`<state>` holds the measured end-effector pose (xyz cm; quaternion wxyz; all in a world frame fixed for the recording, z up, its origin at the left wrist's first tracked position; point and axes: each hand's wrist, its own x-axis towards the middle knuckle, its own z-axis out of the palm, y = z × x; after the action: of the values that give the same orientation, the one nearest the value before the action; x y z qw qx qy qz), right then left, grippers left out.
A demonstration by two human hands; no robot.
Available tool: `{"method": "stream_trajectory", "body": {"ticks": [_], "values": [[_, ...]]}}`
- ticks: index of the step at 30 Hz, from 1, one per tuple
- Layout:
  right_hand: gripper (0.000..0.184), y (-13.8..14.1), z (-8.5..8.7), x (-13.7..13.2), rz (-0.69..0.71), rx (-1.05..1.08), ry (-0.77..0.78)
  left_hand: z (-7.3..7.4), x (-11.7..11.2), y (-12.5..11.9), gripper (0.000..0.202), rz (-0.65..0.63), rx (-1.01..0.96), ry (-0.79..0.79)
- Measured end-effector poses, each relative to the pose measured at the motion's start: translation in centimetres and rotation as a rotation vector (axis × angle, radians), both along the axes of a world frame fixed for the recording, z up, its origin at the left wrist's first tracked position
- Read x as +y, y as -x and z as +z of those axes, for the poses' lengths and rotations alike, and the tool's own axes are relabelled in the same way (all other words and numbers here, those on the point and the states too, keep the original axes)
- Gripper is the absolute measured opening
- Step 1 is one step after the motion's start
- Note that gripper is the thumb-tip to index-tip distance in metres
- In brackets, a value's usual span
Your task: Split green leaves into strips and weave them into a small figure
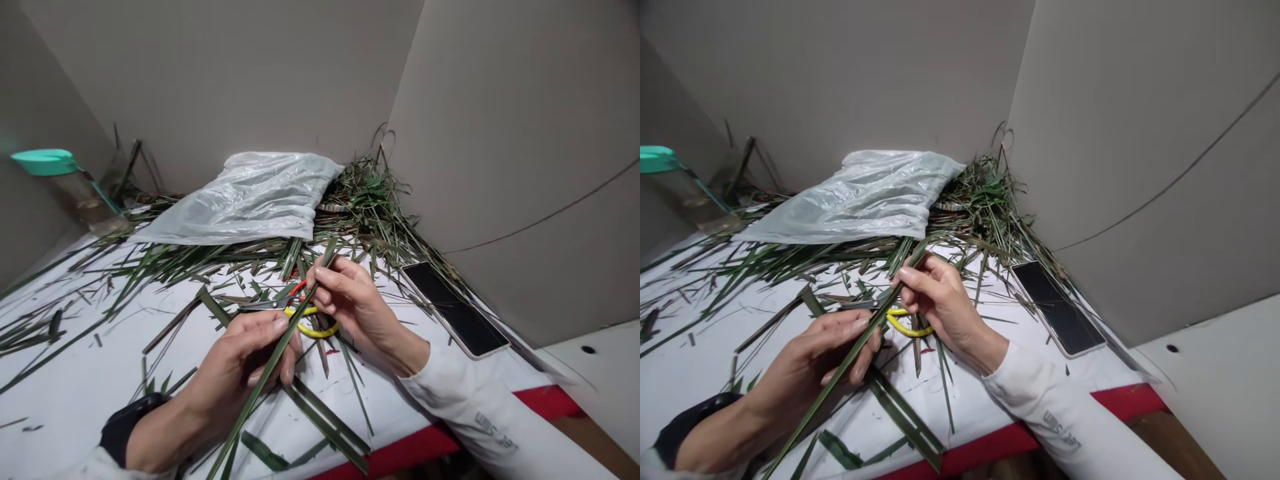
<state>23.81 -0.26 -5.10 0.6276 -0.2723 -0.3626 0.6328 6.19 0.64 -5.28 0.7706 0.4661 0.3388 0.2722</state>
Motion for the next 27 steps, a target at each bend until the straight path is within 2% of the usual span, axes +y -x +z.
{"method": "stream_trajectory", "body": {"ticks": [4, 9, 11, 13, 15, 18, 23, 27], "values": [[0.006, -0.1, -0.1, 0.1, 0.013, 0.032, -0.004, 0.1, -0.1, 0.1, 0.03, -0.019, -0.025, -0.004], [0.011, -0.5, 0.0, 0.2, 0.009, -0.025, 0.0, -0.1, -0.5, 0.4, 0.026, 0.015, -0.008, -0.05], [0.013, -0.5, -0.1, 0.1, -0.028, -0.102, 0.011, 0.0, -0.7, 0.3, 0.027, 0.05, 0.052, -0.152], [0.013, -0.3, -0.2, 0.0, -0.043, -0.205, 0.005, 0.2, -0.8, 0.1, 0.03, 0.11, 0.159, -0.328], [0.014, -0.1, -0.4, -0.1, -0.019, -0.3, -0.005, 0.4, -1.0, -0.1, 0.031, 0.179, 0.27, -0.503], [0.014, 0.3, -0.6, -0.3, 0.043, -0.381, -0.02, 0.5, -1.2, -0.3, 0.032, 0.245, 0.35, -0.635], [0.018, 0.4, -0.4, -0.6, 0.116, -0.388, -0.045, 0.3, -1.2, -0.1, 0.039, 0.264, 0.371, -0.673], [0.017, 0.2, -0.1, -0.6, 0.129, -0.334, -0.047, 0.6, -0.9, 0.1, 0.034, 0.26, 0.338, -0.633]]}}
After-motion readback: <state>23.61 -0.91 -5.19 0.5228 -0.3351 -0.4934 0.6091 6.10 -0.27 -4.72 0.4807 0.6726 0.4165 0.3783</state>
